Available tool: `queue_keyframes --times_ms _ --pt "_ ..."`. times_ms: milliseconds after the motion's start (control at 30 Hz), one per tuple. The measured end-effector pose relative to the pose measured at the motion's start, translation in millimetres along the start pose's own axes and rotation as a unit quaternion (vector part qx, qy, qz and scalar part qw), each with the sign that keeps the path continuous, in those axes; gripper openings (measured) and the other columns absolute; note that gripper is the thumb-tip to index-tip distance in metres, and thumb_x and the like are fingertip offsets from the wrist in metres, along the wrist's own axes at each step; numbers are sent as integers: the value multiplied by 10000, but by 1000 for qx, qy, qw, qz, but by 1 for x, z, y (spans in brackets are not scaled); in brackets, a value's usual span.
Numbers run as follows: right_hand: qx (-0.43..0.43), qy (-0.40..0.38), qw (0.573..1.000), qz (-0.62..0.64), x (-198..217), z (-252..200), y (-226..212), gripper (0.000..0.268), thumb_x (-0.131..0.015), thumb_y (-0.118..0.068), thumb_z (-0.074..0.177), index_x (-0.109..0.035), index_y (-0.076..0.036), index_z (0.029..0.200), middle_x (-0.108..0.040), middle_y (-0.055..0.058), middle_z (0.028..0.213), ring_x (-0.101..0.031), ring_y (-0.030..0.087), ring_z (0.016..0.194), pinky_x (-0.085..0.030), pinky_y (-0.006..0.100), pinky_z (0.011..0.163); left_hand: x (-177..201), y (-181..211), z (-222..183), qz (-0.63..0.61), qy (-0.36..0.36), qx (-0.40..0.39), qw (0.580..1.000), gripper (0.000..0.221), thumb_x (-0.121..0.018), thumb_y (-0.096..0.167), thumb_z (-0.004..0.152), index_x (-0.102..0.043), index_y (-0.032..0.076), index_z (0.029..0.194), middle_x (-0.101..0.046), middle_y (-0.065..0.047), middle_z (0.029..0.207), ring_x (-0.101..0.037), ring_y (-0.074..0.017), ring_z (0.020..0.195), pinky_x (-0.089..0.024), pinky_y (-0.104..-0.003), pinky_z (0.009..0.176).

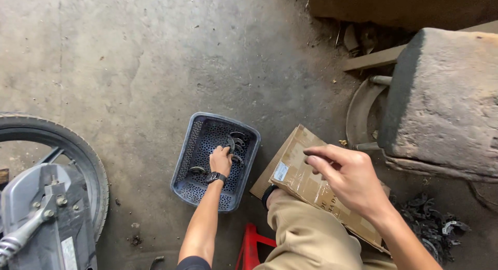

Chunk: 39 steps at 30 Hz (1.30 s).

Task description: Grind down brake shoe components on a bench grinder and sort them.

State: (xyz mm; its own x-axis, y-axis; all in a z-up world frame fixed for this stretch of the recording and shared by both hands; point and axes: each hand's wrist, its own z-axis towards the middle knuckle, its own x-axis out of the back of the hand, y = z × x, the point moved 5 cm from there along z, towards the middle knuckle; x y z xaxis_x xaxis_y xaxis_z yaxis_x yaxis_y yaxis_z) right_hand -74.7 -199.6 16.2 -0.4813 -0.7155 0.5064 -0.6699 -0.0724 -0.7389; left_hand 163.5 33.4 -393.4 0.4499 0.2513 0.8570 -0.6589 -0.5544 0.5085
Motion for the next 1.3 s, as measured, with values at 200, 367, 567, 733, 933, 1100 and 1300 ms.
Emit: queue_keyframes --times_ms 200,367,567,733,933,1100,1300 --pt "-36 1 999 8 3 11 30 256 -702 -167 892 -783 -74 1116 -793 51 765 -708 98 661 -554 268 606 -28 -10 20 115 -59 -19 991 251 -740 171 819 -731 144 1069 -639 -104 995 -610 -319 949 -469 -466 774" --pt "-63 3 998 23 6 8 31 263 -703 -177 892 -784 -80 1122 -803 55 783 -712 103 658 -558 277 598 -31 -14 17 142 -41 -35 988 291 -687 99 866 -721 133 1152 -639 -120 1026 -626 -333 960 -498 -462 795" --pt "5 36 999 11 17 -25 37 254 -717 -193 888 -776 -70 1103 -802 66 884 -724 140 687 -569 302 626 67 101 19 -56 -3 -66 996 259 -719 102 862 -717 27 1111 -667 -170 941 -662 -349 818 -527 -434 711" --pt "79 110 991 2 60 -85 72 259 -730 -212 902 -767 -47 1098 -790 101 987 -743 178 806 -582 327 712 199 318 5 -250 -45 -185 949 176 -711 62 932 -724 -1 1096 -740 -135 960 -716 -225 791 -551 -309 733" --pt "55 197 976 79 151 -194 164 227 -722 -203 910 -776 -42 1060 -799 88 926 -733 145 806 -584 324 740 260 544 -70 -289 -189 -379 859 244 -706 80 933 -707 5 1165 -742 -98 1035 -748 -178 873 -579 -284 800" --pt "-64 375 883 275 191 -260 339 165 -732 -115 907 -769 19 996 -760 80 841 -698 118 723 -581 274 646 201 655 -140 -210 -378 -471 769 289 -757 162 893 -722 22 1143 -723 -125 984 -746 -232 832 -575 -335 732" --pt "-261 573 666 399 126 -292 587 159 -745 -46 856 -732 20 1000 -737 75 809 -693 143 659 -562 277 556 115 702 -187 -108 -462 -506 720 289 -712 221 923 -709 26 1138 -703 -158 1056 -673 -360 946 -528 -425 794"
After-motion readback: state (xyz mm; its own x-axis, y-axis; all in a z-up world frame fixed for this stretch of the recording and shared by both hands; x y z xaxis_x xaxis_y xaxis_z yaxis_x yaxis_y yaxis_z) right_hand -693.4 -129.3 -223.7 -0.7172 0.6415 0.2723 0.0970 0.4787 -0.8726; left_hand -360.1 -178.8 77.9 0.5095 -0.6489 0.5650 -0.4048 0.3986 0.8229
